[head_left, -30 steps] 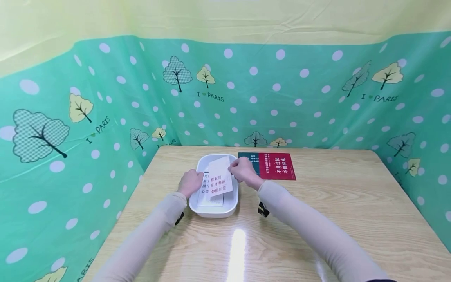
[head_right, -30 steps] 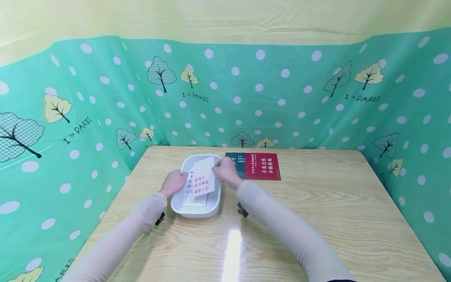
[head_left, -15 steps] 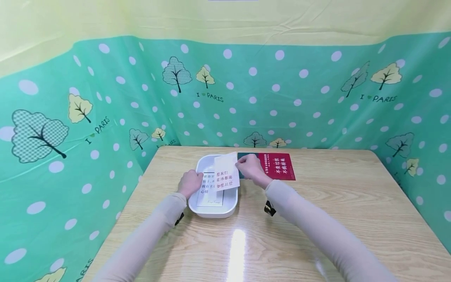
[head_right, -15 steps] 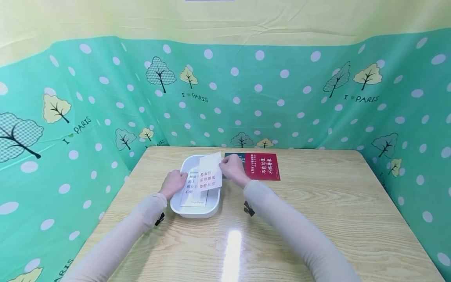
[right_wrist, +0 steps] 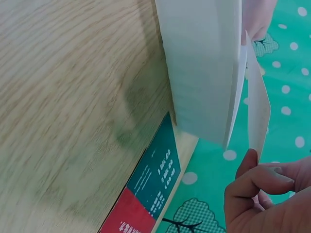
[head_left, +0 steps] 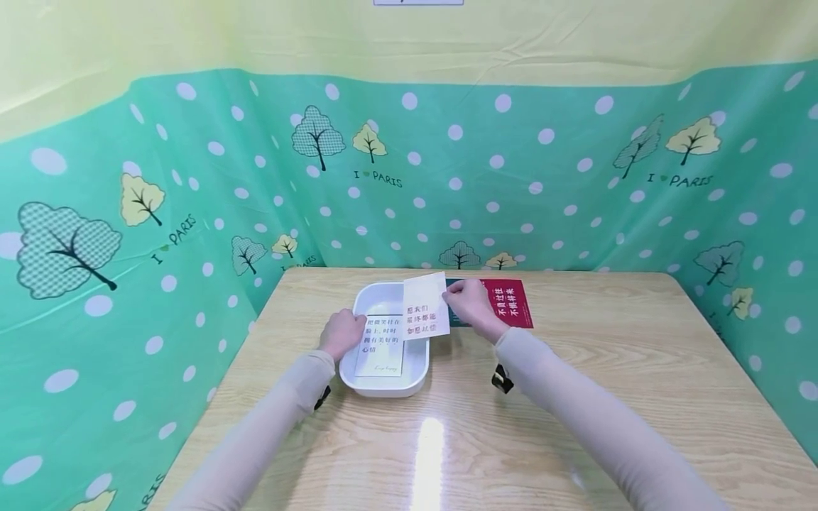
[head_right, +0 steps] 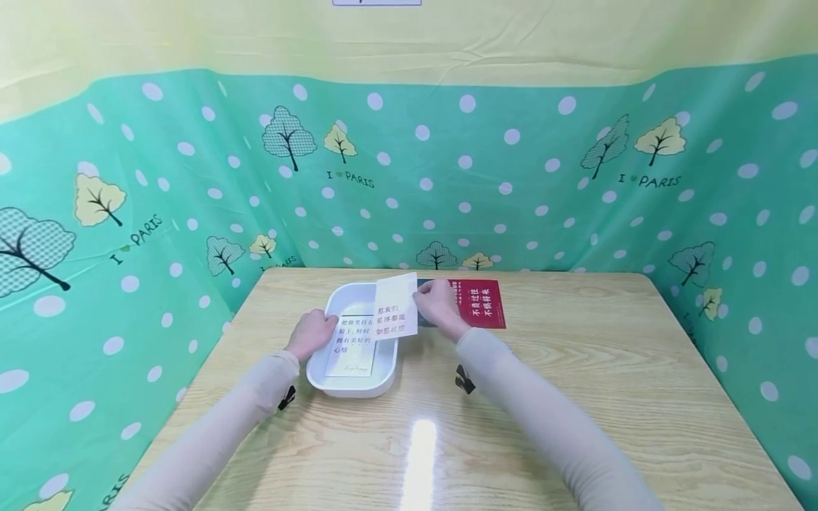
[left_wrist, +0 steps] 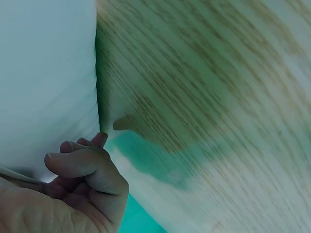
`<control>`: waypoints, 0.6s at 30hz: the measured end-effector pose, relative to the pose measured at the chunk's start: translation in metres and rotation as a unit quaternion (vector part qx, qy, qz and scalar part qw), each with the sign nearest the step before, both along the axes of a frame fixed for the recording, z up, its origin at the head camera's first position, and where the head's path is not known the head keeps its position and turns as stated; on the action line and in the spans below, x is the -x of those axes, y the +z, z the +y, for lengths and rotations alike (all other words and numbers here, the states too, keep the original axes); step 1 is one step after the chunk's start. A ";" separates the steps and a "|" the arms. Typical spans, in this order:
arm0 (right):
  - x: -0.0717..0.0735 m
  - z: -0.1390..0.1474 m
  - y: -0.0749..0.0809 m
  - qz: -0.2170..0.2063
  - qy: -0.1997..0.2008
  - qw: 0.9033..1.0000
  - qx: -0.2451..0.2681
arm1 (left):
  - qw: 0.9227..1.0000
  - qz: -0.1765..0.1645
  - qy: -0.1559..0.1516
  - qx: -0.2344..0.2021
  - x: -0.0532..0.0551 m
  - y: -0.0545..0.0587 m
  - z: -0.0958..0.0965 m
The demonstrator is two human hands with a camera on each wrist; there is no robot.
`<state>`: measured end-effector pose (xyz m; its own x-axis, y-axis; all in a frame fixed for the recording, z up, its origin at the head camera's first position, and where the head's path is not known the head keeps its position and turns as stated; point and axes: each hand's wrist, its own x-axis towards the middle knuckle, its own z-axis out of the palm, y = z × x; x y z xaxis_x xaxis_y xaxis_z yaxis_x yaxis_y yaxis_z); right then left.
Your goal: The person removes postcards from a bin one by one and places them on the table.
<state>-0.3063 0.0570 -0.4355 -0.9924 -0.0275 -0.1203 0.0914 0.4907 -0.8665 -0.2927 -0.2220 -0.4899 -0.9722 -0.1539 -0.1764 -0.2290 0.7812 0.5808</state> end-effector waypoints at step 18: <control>0.009 0.041 -0.012 0.018 -0.029 0.999 -0.014 | 1.000 0.003 -0.002 0.008 0.000 0.001 -0.007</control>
<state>-0.3158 0.0976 -0.4478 -0.9959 0.0339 -0.0844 0.0899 0.5097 -0.8557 -0.2924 -0.2286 -0.4892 -0.9739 -0.1522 -0.1683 -0.2221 0.7911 0.5699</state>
